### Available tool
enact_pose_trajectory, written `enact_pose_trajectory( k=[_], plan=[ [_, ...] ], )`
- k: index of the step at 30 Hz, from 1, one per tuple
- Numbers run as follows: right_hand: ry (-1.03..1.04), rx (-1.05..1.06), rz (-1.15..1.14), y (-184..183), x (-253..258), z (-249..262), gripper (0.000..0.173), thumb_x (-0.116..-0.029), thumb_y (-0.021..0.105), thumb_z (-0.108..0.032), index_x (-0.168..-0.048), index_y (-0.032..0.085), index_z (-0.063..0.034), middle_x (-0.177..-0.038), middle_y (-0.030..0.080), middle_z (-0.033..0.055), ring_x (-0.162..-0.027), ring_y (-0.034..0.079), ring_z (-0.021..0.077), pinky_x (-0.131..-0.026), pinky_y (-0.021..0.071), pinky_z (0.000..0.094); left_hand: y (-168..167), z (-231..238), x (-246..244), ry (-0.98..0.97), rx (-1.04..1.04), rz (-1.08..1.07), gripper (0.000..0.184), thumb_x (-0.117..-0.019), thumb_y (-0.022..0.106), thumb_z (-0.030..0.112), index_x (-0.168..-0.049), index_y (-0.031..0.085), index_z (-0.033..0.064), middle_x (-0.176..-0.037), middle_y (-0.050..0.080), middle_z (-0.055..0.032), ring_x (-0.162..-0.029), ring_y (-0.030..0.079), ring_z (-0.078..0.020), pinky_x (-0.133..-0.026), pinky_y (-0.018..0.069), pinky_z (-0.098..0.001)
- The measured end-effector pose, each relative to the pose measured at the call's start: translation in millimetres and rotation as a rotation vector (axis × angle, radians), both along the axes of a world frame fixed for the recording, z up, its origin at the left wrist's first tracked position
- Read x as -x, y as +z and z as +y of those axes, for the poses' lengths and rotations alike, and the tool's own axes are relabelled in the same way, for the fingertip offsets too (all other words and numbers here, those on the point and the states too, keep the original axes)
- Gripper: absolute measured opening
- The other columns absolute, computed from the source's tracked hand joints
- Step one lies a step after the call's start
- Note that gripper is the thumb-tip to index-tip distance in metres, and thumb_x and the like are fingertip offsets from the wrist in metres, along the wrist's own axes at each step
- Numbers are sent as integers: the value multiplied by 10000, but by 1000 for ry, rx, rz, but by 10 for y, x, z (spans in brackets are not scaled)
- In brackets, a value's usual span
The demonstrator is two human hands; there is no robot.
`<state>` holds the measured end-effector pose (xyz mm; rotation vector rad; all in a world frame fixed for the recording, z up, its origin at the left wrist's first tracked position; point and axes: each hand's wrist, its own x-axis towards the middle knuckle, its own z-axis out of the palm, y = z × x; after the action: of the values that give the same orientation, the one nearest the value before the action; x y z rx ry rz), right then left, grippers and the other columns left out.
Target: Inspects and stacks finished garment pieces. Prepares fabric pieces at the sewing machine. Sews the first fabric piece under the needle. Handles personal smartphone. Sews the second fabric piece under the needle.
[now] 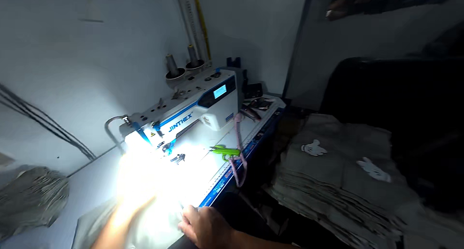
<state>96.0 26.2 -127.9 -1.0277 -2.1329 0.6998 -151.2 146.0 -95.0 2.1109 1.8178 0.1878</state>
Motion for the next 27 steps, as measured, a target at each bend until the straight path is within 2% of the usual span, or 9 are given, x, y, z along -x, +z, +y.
enact_pose_trajectory(
  k=[2, 4, 7, 8, 10, 14, 17, 22, 27],
  plan=[
    [-25, -9, 54, 112, -172, -31, 220, -1005, 595, -180, -1020, 677, 23, -768, 684, 186, -712, 719, 334, -649, 587, 492, 226, -320, -122, 37, 0, 49, 358, -994, 636, 294, -1016, 703, -58, -951, 687, -228, -896, 656, -342, -842, 514, -517],
    [-51, -51, 107, 214, -430, -45, 217, -979, 641, -184, -1059, 671, 15, -748, 679, 152, -652, 699, 289, -609, 586, 453, 405, -633, -201, 74, -113, -79, 324, -917, 707, 233, -1007, 709, -78, -973, 704, -201, -907, 663, -284, -852, 529, -463],
    [-49, 58, 70, 543, -962, -128, 306, -1025, 617, -231, -1190, 648, 25, -836, 695, 176, -736, 701, 318, -713, 580, 496, 787, -1087, -563, 177, -107, -547, 167, -892, 717, 122, -965, 661, -18, -833, 685, 41, -788, 659, -2, -788, 571, -247],
    [-89, -17, 64, 599, -1119, -167, 292, -1024, 620, -235, -1172, 666, 12, -835, 705, 159, -735, 707, 299, -715, 590, 478, 857, -1184, -726, 200, -158, -637, 47, -875, 699, 72, -850, 676, 39, -726, 679, 107, -691, 650, 34, -695, 566, -229],
    [-230, -337, 65, 610, -1408, -222, 190, -994, 644, -224, -1065, 701, -58, -756, 695, 72, -674, 684, 215, -677, 584, 384, 913, -1272, -1002, 119, -181, -842, 163, -903, 636, -34, -917, 676, 124, -791, 730, 172, -751, 695, 42, -729, 606, -226],
    [-365, -695, 29, 732, -2033, -417, 106, -1001, 636, -208, -1022, 687, -118, -801, 673, 27, -798, 653, 173, -807, 546, 310, 791, -1220, -1608, -155, -109, -1252, 322, -964, 578, -36, -1026, 729, 241, -995, 782, 115, -920, 727, -18, -848, 606, -254],
    [-412, -828, 55, 803, -2408, -602, 83, -1014, 630, -205, -1005, 655, -126, -885, 699, 15, -921, 675, 139, -905, 543, 266, 771, -1172, -2092, -265, -40, -1409, 364, -995, 528, -26, -1041, 754, 256, -1004, 784, 86, -915, 722, -15, -842, 600, -237],
    [-530, -884, 189, 945, -2884, -931, 108, -1021, 643, -216, -1061, 615, -120, -998, 694, 2, -983, 701, 84, -888, 595, 238, 894, -1106, -2662, -385, 21, -1536, 280, -980, 619, 65, -1059, 766, 290, -1017, 777, 95, -924, 720, -9, -852, 597, -223],
    [-781, -934, 211, 1205, -3282, -935, 125, -1023, 624, -280, -1137, 639, -230, -1018, 677, -133, -897, 656, -45, -756, 555, 122, 1175, -901, -3165, -445, -58, -1470, 94, -946, 718, 208, -1032, 742, 241, -972, 759, 53, -877, 721, -58, -815, 616, -264]
  ],
)
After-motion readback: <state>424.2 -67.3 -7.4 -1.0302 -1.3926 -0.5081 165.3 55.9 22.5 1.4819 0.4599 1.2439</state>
